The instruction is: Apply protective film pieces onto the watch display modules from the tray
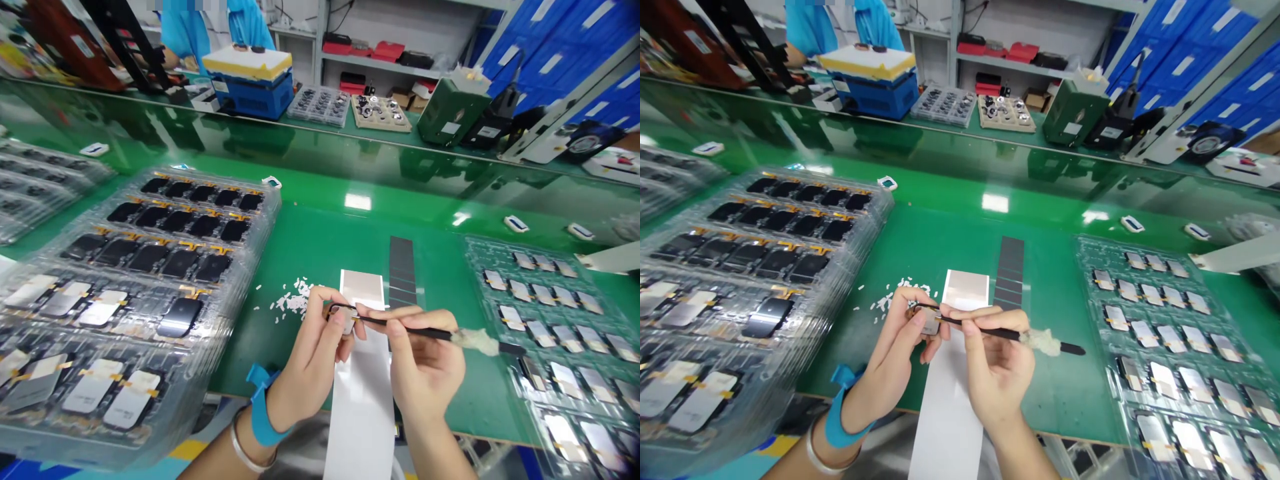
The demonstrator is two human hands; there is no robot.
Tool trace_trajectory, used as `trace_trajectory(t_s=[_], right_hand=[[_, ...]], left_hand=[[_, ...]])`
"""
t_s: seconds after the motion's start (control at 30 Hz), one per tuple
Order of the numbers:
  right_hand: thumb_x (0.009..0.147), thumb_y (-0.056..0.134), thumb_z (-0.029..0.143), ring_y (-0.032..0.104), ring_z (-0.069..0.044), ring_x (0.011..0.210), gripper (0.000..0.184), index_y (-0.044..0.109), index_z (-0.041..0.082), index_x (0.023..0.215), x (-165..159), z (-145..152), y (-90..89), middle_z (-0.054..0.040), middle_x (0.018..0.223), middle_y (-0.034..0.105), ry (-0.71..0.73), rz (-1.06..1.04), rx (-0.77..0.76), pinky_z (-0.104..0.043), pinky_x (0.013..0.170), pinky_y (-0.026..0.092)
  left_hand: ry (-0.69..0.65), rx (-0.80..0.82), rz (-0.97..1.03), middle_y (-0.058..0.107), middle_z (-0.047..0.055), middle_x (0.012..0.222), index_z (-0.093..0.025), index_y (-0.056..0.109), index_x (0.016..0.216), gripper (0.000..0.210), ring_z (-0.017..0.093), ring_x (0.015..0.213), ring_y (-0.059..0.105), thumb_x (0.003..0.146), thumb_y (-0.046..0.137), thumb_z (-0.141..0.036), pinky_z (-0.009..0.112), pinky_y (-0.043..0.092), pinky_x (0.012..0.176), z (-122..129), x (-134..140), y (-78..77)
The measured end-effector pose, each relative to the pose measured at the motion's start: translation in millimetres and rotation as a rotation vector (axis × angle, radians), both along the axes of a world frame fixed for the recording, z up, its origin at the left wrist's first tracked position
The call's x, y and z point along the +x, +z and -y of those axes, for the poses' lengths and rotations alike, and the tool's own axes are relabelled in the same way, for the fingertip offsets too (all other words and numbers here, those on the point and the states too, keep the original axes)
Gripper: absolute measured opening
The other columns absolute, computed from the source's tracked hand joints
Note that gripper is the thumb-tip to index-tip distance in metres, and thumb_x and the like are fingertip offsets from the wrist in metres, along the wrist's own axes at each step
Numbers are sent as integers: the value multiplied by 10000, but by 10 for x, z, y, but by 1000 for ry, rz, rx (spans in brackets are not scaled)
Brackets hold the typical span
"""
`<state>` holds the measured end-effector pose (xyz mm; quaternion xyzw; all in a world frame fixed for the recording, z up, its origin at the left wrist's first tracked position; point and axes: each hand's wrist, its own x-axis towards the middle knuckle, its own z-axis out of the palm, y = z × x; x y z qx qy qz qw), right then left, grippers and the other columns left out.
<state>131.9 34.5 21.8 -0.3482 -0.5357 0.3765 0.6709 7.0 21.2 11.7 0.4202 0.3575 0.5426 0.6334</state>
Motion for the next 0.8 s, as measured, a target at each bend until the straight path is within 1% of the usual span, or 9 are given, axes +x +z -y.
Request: trace_trajectory(t_s=[0.1, 0.2, 0.4, 0.63, 0.8], right_hand=[[904, 584, 19, 761, -178, 917, 202, 564, 216, 944, 4, -6, -12, 3, 877, 731, 6, 0, -4, -290, 785, 673], [905, 580, 19, 759, -189, 933, 200, 563, 215, 943, 2, -8, -13, 0, 875, 728, 19, 5, -8, -316, 804, 674], [901, 577, 13, 760, -191, 927, 214, 557, 218, 958, 22, 6, -21, 2, 875, 724, 19, 14, -7, -311, 791, 678], [909, 586, 36, 763, -194, 909, 194, 551, 223, 950, 31, 14, -17, -4, 877, 724, 1, 34, -41, -307, 771, 682], [906, 595, 40, 764, -196, 901, 186, 557, 218, 943, 27, 13, -15, -5, 872, 718, -6, 39, -39, -312, 768, 683]], left_hand=[[4, -15, -1, 601, -13, 869, -234, 417, 1061, 150, 73, 613, 446, 1074, 343, -364, 212, 380, 583, 5, -3, 1], [16, -23, 7, 591, -16, 842, -233, 419, 1069, 146, 73, 608, 448, 1071, 356, -366, 212, 378, 576, 12, -4, -5], [27, -17, -5, 586, -18, 819, -231, 430, 1058, 146, 73, 598, 438, 1069, 363, -360, 211, 379, 572, 15, -3, -7], [31, -36, -18, 594, -12, 808, -229, 439, 1056, 141, 80, 593, 441, 1067, 369, -350, 215, 384, 571, 14, -4, 18], [36, -39, -19, 608, -2, 810, -225, 444, 1048, 147, 83, 590, 443, 1064, 377, -355, 218, 385, 567, 7, -5, 16]])
